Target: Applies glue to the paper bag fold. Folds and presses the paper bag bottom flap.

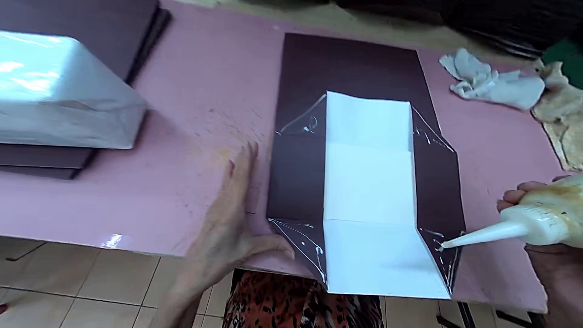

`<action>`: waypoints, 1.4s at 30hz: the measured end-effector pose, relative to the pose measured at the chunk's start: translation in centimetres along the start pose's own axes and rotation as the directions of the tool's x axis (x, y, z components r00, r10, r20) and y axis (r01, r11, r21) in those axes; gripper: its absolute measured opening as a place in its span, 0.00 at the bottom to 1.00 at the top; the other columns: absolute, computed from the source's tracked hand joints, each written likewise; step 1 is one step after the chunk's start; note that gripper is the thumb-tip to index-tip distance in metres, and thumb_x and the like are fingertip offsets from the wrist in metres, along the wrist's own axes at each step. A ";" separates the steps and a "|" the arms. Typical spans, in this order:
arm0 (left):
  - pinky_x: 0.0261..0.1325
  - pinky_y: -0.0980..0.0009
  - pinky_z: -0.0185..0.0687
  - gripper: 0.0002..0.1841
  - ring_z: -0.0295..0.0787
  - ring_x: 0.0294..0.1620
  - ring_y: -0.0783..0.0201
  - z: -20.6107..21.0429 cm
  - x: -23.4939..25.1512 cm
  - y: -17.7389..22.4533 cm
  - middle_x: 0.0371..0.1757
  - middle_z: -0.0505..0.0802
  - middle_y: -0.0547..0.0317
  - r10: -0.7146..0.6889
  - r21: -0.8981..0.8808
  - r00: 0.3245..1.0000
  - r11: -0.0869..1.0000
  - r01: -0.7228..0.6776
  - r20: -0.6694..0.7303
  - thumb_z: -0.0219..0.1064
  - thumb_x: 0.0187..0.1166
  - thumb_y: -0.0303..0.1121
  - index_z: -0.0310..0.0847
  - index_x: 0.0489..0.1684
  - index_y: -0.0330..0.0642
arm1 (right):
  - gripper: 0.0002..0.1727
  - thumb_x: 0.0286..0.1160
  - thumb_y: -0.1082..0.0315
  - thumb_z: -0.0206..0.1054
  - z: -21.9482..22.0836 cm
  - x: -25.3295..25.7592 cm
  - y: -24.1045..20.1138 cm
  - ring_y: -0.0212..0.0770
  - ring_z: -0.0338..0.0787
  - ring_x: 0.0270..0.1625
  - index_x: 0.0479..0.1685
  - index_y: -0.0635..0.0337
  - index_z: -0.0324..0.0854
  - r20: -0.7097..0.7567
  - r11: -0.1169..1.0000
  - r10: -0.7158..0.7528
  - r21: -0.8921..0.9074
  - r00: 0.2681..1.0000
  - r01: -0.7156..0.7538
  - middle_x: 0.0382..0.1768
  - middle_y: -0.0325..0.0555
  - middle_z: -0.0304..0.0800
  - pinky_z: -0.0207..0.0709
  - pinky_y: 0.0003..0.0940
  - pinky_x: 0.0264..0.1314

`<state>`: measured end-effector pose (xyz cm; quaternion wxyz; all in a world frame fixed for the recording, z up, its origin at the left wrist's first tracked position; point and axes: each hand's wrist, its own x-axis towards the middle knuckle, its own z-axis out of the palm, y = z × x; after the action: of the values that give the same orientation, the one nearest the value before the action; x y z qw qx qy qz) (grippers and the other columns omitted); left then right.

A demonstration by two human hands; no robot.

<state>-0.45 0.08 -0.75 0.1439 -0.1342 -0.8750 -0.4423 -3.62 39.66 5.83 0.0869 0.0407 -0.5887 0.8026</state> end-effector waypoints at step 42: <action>0.64 0.54 0.77 0.52 0.86 0.60 0.57 -1.1 13.3 -2.2 0.61 0.91 0.49 0.078 0.100 0.960 0.989 -0.108 0.269 0.70 0.62 0.41 0.46 0.92 0.33 | 0.54 0.47 0.48 0.91 -12.0 2.5 -11.1 0.80 0.83 0.60 0.72 0.76 0.73 -0.162 -0.253 0.180 -0.961 0.970 -0.114 0.55 0.80 0.84 0.72 0.78 0.60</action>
<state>-13.40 -0.61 3.19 0.0541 -0.2245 -0.9028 -0.3628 -3.50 54.59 13.00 -0.0242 -0.0970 -0.9942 0.0394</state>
